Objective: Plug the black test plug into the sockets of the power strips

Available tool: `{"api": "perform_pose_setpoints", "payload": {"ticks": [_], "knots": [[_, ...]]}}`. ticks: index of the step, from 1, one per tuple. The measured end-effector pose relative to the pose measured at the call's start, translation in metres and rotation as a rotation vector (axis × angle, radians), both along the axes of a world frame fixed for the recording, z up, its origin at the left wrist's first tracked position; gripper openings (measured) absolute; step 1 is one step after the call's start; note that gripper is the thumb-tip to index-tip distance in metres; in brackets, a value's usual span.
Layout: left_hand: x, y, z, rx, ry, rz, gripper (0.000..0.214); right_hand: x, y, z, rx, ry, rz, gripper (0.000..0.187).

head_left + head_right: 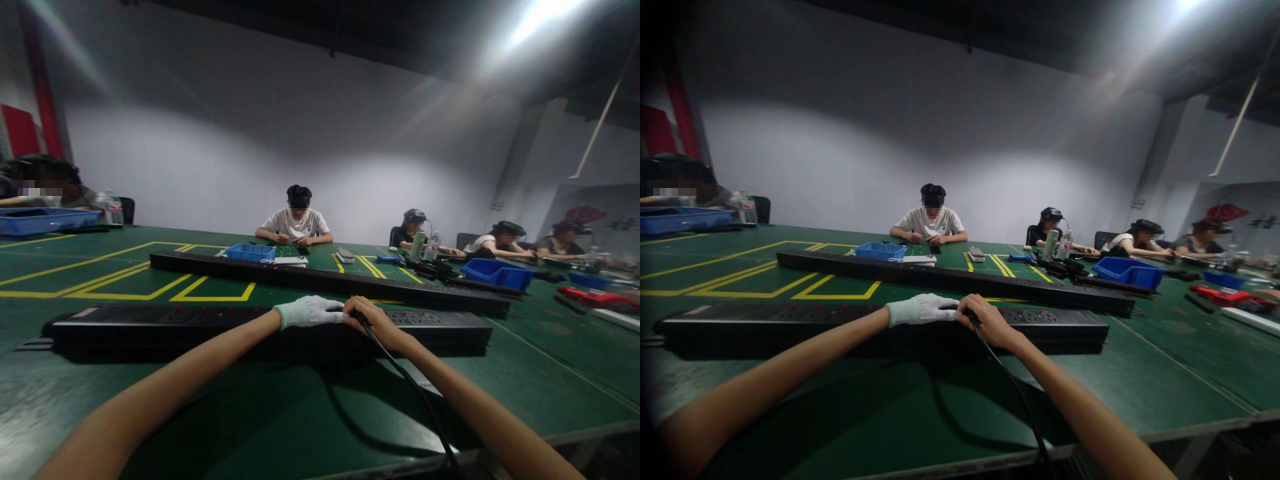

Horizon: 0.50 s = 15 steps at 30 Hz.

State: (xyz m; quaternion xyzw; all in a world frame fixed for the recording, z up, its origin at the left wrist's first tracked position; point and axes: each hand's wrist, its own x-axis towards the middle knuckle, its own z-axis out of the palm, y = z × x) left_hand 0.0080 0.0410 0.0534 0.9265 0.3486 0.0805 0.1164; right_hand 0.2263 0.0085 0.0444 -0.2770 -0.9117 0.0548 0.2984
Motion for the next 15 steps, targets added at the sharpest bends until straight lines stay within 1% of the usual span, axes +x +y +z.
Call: {"api": "perform_pose_setpoints", "payload": {"ticks": [5,9,15], "knots": [[0.0000,0.0007,-0.0009,0.007,-0.007,-0.023,0.063,-0.0012,-0.0004,-0.0005,0.001,0.009,0.000,0.014],[0.0004,0.0008,-0.0004,0.024,0.018,0.000,0.067,-0.0022,-0.0001,-0.0015,0.012,0.018,0.005,0.015],[0.0008,-0.0017,0.0012,0.006,0.016,0.012,0.068,-0.0023,0.0007,-0.0028,0.027,0.026,-0.002,0.015]]}}
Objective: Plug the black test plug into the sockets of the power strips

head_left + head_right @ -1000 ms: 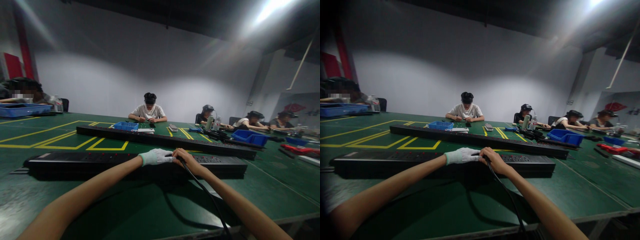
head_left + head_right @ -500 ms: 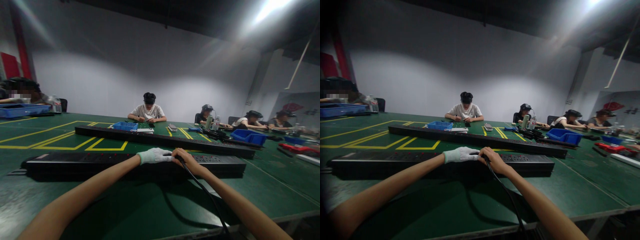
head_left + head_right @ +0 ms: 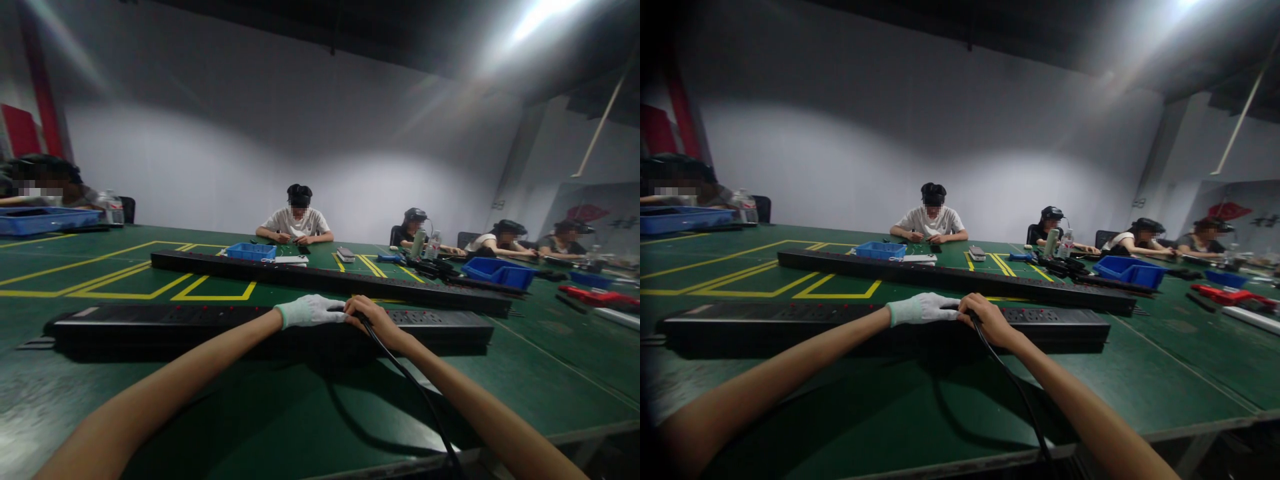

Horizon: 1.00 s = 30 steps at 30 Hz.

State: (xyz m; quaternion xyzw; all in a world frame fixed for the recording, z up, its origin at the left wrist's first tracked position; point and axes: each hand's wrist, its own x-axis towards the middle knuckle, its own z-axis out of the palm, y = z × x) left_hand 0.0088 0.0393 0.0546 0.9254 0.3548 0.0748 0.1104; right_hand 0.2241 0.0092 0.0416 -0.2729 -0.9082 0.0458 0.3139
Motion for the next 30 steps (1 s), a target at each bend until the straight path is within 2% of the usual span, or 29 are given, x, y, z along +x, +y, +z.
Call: {"api": "perform_pose_setpoints", "payload": {"ticks": [13,30], "knots": [[-0.0001,-0.0001,0.0003,-0.029,-0.009,0.021,0.068,0.0029,-0.0023,0.0022,-0.010,-0.010,0.028,0.012],[-0.0021,-0.0021,0.0013,-0.040,-0.023,-0.024,0.063,0.0040,-0.0030,0.0005,0.024,-0.010,0.006,0.010]]}}
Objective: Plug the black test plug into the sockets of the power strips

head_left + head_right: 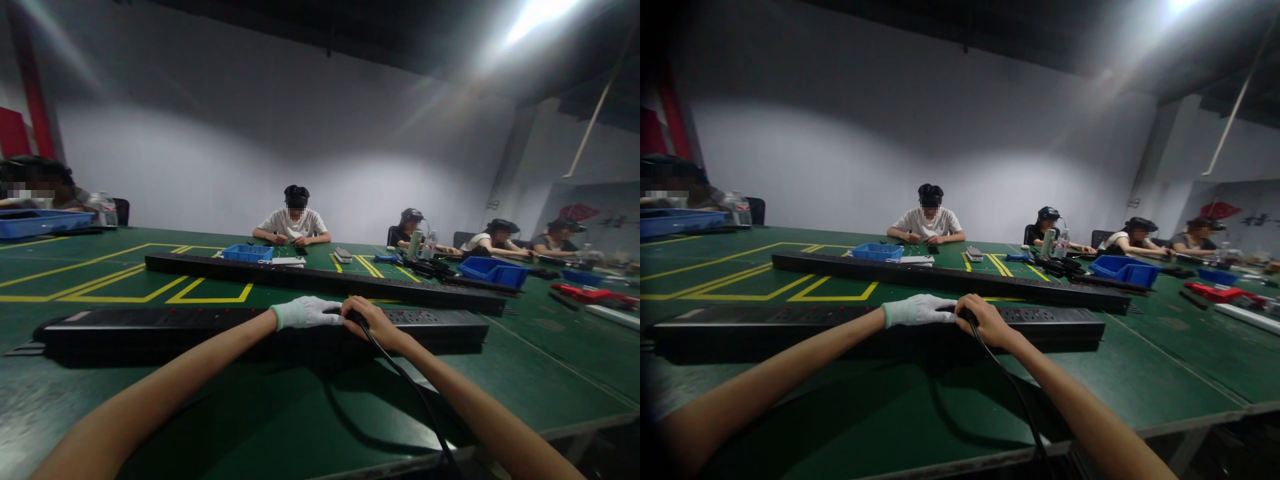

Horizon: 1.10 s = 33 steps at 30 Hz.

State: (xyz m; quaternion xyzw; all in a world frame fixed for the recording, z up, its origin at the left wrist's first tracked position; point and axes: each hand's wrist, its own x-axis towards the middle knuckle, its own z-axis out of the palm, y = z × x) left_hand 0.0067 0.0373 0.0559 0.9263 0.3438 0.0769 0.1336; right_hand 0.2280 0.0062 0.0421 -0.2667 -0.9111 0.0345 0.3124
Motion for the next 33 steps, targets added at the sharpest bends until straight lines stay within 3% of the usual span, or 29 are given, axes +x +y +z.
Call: {"api": "perform_pose_setpoints", "payload": {"ticks": [33], "knots": [[0.0001,-0.0009,-0.0001,0.011,0.011,0.006,0.062,-0.0008,-0.0007,0.0010,-0.015,-0.002,0.007,0.009]]}}
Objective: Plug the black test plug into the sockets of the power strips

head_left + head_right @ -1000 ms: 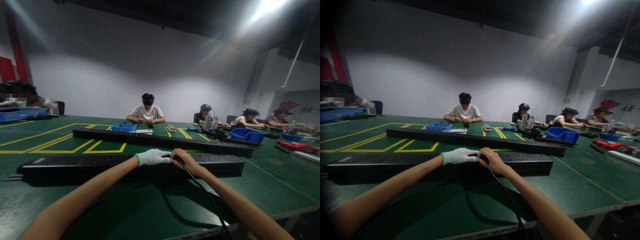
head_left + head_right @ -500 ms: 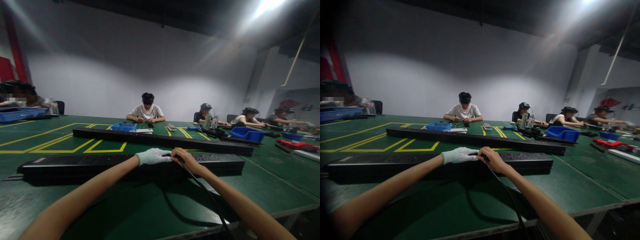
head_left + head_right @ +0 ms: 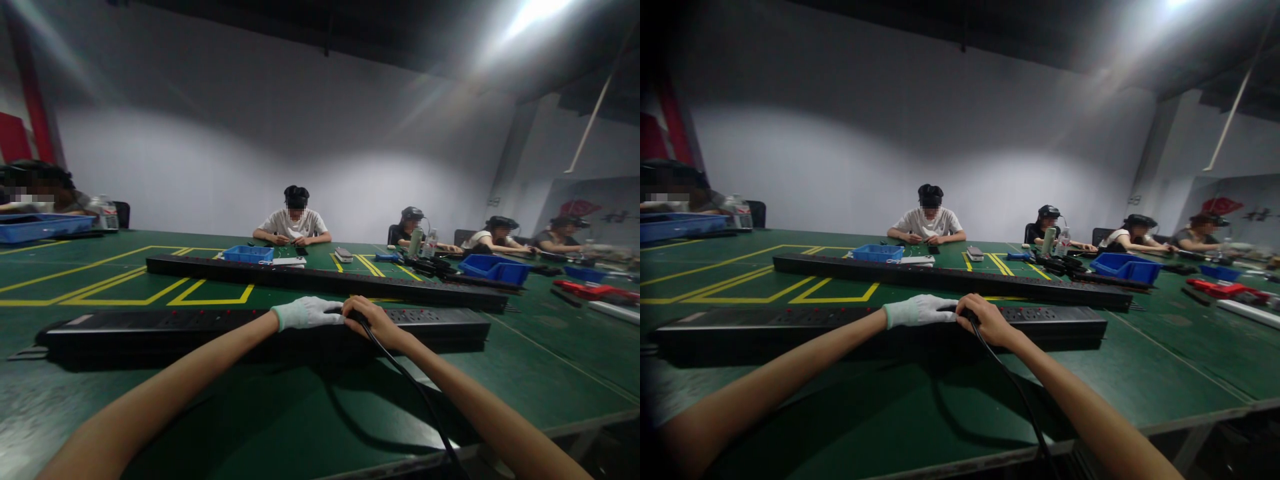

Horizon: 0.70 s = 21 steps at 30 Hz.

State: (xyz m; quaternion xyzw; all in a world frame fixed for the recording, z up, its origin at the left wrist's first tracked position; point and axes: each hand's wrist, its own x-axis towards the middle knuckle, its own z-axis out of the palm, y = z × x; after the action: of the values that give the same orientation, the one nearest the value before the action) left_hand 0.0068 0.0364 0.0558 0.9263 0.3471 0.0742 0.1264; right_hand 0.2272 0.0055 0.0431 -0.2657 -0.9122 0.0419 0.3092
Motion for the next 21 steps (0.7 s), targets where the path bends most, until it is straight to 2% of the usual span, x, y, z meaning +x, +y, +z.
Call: {"api": "perform_pose_setpoints", "payload": {"ticks": [11,21], "knots": [[0.0010,-0.0001,0.0010,0.012,0.017,-0.003,0.068,0.0022,0.0006,0.0000,-0.003,-0.021,0.015,0.009],[0.0003,0.0003,-0.0003,0.029,0.027,-0.013,0.064,-0.0001,0.0035,-0.0038,0.018,0.016,0.004,0.004]]}}
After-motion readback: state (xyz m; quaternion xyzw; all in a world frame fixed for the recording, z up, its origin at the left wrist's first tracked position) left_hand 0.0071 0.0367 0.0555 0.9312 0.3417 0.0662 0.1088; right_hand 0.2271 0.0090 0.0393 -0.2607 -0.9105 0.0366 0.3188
